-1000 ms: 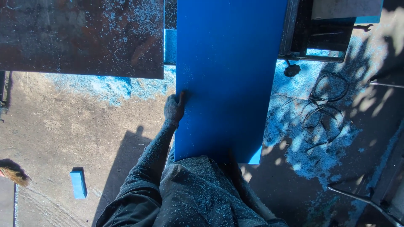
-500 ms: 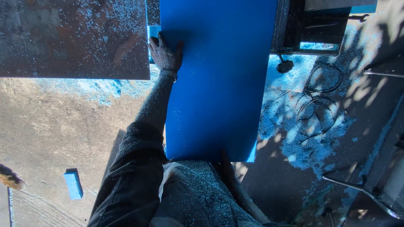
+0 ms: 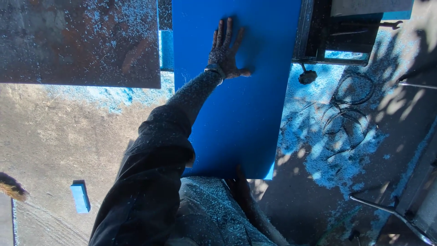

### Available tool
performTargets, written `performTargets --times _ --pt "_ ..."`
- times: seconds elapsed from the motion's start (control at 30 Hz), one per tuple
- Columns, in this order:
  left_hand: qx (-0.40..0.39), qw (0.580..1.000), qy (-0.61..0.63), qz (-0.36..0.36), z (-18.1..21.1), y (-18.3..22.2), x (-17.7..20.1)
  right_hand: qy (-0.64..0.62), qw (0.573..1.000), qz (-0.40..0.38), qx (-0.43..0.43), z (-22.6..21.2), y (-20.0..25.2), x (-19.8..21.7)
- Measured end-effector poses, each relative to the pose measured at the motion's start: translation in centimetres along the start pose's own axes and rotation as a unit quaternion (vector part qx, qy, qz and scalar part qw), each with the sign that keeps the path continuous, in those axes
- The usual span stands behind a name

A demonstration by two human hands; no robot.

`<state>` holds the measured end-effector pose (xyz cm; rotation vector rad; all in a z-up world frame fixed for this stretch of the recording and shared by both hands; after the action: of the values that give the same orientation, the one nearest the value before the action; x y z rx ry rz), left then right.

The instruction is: Feeding large blue plastic sheets into a shredding machine and documenting progress on a clipboard.

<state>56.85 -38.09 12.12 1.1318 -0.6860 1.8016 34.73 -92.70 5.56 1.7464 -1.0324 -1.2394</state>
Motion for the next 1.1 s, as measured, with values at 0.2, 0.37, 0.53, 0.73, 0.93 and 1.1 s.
performTargets --times 0.2,0.37,0.53,0.73,0.93,1.1 --pt "0.018 0.999 0.001 -0.038 0.1 -0.7 0.8 -0.071 0.997 -0.033 -0.010 1.2 -2.3 0.4" --pt "-0.009 1.000 -0.009 0.025 -1.2 -1.3 -1.2 -0.115 0.991 -0.059 -0.034 2.5 -3.5 1.3" --pt "-0.035 0.996 0.000 0.083 -1.5 -2.2 -1.0 0.303 0.952 -0.031 -0.040 0.5 -3.2 -0.3" --pt "-0.026 0.997 0.003 0.071 -2.2 -3.0 -1.7 -0.081 0.993 0.066 -0.063 1.0 -3.9 -0.2" --pt "0.003 1.000 -0.008 0.001 -1.8 -4.4 0.0 -0.179 0.967 0.152 -0.103 -4.3 -0.9 -7.2" --pt "-0.006 1.000 -0.013 0.026 -2.7 -5.3 -0.9 -0.116 0.985 0.091 -0.091 -2.4 -3.5 -3.2"
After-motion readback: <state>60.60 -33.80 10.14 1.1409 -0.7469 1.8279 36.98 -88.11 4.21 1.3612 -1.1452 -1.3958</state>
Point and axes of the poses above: each hand's wrist, its own y-axis away from the middle knuckle, its own x-axis out of the back of the hand, z = x × y, the point moved 1 cm from there along -y, towards the middle knuckle, and after that the axes turned 1 degree about y, right-handed, at the moved point
